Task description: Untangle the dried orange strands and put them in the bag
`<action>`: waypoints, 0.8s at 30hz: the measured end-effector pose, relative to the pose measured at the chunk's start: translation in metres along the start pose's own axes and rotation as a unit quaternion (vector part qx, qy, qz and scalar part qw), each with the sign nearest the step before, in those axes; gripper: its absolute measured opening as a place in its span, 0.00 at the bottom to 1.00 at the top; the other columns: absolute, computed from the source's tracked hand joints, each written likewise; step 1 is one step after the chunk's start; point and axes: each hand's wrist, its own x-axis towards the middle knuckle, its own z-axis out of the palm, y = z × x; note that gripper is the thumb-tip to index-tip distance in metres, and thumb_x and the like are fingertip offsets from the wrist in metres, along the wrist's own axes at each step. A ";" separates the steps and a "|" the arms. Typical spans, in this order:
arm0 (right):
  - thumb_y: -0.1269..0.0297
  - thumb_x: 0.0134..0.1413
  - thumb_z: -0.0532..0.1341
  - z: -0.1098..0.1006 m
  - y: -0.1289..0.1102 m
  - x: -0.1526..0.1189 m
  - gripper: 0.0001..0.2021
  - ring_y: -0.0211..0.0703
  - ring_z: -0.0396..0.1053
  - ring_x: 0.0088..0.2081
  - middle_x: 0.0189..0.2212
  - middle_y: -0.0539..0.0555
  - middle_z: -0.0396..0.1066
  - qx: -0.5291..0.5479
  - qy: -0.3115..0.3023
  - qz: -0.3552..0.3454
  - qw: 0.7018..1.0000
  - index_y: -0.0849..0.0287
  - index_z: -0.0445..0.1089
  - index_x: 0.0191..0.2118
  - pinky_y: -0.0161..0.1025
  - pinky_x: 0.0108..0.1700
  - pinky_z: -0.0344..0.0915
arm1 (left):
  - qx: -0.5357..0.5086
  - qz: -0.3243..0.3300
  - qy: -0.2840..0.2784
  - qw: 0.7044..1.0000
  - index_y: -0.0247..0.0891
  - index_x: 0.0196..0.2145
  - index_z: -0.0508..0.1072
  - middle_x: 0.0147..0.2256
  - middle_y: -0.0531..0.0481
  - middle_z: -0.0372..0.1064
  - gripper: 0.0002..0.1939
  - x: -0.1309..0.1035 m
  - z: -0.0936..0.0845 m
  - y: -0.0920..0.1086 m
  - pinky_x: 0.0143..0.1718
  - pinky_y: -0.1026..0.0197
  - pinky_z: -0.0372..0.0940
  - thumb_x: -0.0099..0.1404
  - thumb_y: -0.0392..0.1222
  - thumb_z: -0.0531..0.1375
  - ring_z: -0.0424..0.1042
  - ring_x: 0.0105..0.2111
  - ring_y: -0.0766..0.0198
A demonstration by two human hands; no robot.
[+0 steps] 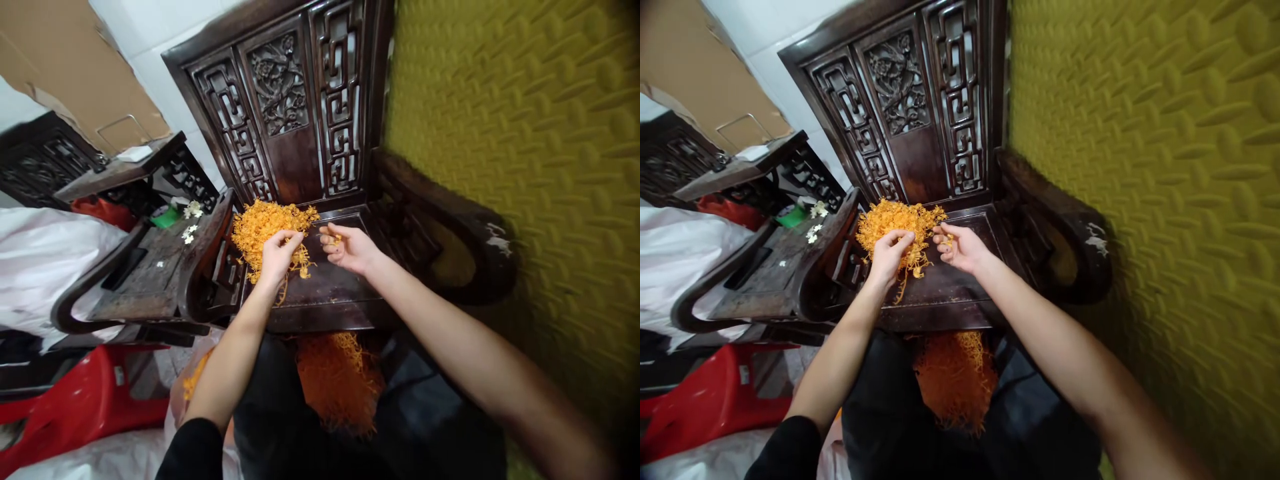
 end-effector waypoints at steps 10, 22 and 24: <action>0.42 0.43 0.73 0.019 0.038 -0.018 0.30 0.40 0.61 0.27 0.26 0.48 0.67 -0.663 0.110 -0.314 0.671 0.56 0.71 0.47 0.37 0.31 0.53 | -0.077 -0.125 -0.033 0.989 0.37 0.31 0.69 0.27 0.57 0.69 0.16 0.004 -0.012 0.018 0.21 0.64 0.61 0.49 0.42 0.71 0.67 0.19 0.70; 0.52 0.63 0.60 0.012 0.023 -0.014 0.14 0.32 0.51 0.21 0.23 0.44 0.57 -0.409 -0.010 -0.263 0.874 0.57 0.61 0.34 0.33 0.24 0.49 | -0.097 -0.088 -0.164 0.978 0.38 0.40 0.76 0.43 0.48 0.75 0.17 0.001 -0.018 0.030 0.35 0.67 0.68 0.58 0.50 0.71 0.73 0.39 0.67; 0.50 0.60 0.63 0.008 0.015 -0.016 0.16 0.30 0.44 0.19 0.21 0.42 0.52 -0.285 -0.088 -0.161 0.941 0.56 0.59 0.34 0.31 0.21 0.41 | -0.116 -0.098 -0.228 0.962 0.41 0.49 0.77 0.51 0.44 0.75 0.21 -0.001 -0.020 0.032 0.43 0.62 0.70 0.59 0.49 0.70 0.74 0.46 0.61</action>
